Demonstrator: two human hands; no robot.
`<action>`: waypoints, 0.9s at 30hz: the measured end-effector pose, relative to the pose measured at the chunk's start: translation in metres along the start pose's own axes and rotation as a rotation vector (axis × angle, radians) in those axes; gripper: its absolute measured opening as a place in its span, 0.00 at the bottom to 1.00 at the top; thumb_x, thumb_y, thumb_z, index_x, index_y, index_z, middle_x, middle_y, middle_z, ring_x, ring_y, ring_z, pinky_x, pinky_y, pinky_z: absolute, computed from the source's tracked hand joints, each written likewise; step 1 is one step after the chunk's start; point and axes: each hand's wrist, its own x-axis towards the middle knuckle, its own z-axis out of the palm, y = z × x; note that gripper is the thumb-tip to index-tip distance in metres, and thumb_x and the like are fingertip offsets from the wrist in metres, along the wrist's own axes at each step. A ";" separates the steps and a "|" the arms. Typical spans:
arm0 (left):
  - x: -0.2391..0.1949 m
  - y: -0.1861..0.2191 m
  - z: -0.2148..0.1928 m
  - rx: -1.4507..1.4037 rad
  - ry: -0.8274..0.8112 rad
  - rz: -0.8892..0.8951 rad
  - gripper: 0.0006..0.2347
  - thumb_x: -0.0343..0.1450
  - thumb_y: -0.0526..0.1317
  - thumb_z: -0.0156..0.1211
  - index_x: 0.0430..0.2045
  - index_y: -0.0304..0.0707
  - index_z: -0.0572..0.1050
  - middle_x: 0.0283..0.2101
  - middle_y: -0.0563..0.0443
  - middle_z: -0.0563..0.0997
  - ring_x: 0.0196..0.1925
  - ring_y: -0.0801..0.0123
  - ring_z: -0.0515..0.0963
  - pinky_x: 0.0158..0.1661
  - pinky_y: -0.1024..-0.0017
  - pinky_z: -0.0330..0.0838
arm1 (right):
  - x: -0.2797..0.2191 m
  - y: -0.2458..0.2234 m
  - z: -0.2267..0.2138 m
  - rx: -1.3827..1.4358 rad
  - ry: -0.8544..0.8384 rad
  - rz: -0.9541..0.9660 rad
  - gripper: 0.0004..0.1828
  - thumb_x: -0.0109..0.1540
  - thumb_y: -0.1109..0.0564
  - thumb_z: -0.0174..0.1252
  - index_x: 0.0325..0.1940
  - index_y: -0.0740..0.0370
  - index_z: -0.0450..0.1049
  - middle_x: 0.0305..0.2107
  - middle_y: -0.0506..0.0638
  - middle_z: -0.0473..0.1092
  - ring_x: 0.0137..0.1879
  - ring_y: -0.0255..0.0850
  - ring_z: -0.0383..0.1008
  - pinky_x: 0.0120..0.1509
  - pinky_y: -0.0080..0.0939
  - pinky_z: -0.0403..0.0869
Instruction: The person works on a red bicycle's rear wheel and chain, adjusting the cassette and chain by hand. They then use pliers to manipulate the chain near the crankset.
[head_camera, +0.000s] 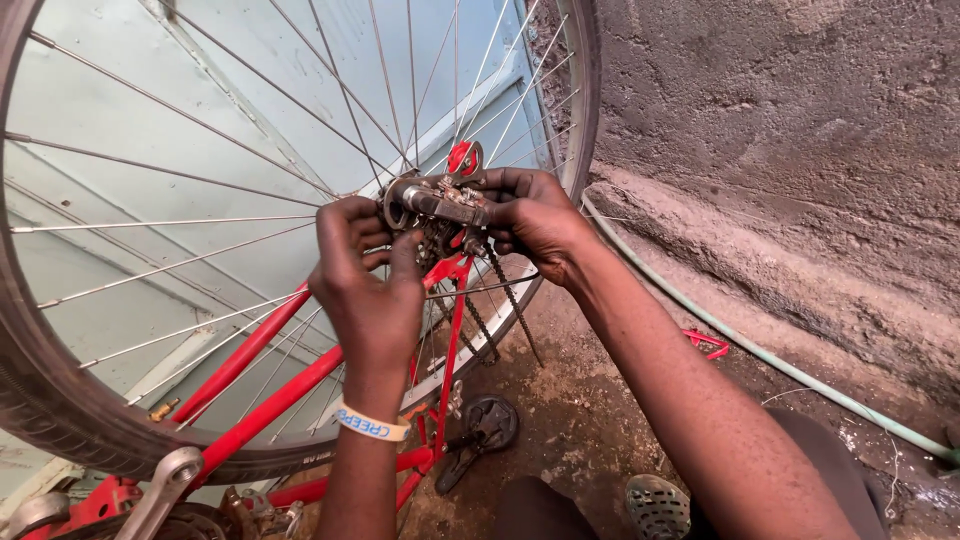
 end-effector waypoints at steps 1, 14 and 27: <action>-0.002 0.000 0.005 -0.016 0.004 -0.018 0.19 0.65 0.21 0.68 0.48 0.32 0.69 0.34 0.37 0.81 0.33 0.50 0.85 0.34 0.64 0.83 | 0.000 0.000 0.001 -0.006 0.003 -0.006 0.16 0.57 0.69 0.63 0.49 0.69 0.74 0.27 0.46 0.66 0.20 0.27 0.60 0.23 0.27 0.63; 0.015 0.001 0.021 0.069 -0.002 -0.319 0.24 0.56 0.29 0.80 0.42 0.51 0.76 0.22 0.52 0.83 0.20 0.73 0.76 0.31 0.74 0.74 | 0.010 0.014 -0.013 -0.175 0.040 -0.043 0.12 0.56 0.63 0.70 0.44 0.61 0.82 0.23 0.43 0.67 0.20 0.27 0.63 0.23 0.29 0.72; 0.009 0.006 0.031 -0.122 0.042 -0.331 0.19 0.58 0.24 0.72 0.39 0.44 0.78 0.27 0.55 0.82 0.25 0.79 0.71 0.30 0.82 0.66 | 0.012 0.014 -0.016 -0.235 -0.019 -0.108 0.10 0.61 0.61 0.65 0.46 0.66 0.77 0.32 0.49 0.66 0.28 0.32 0.69 0.27 0.31 0.73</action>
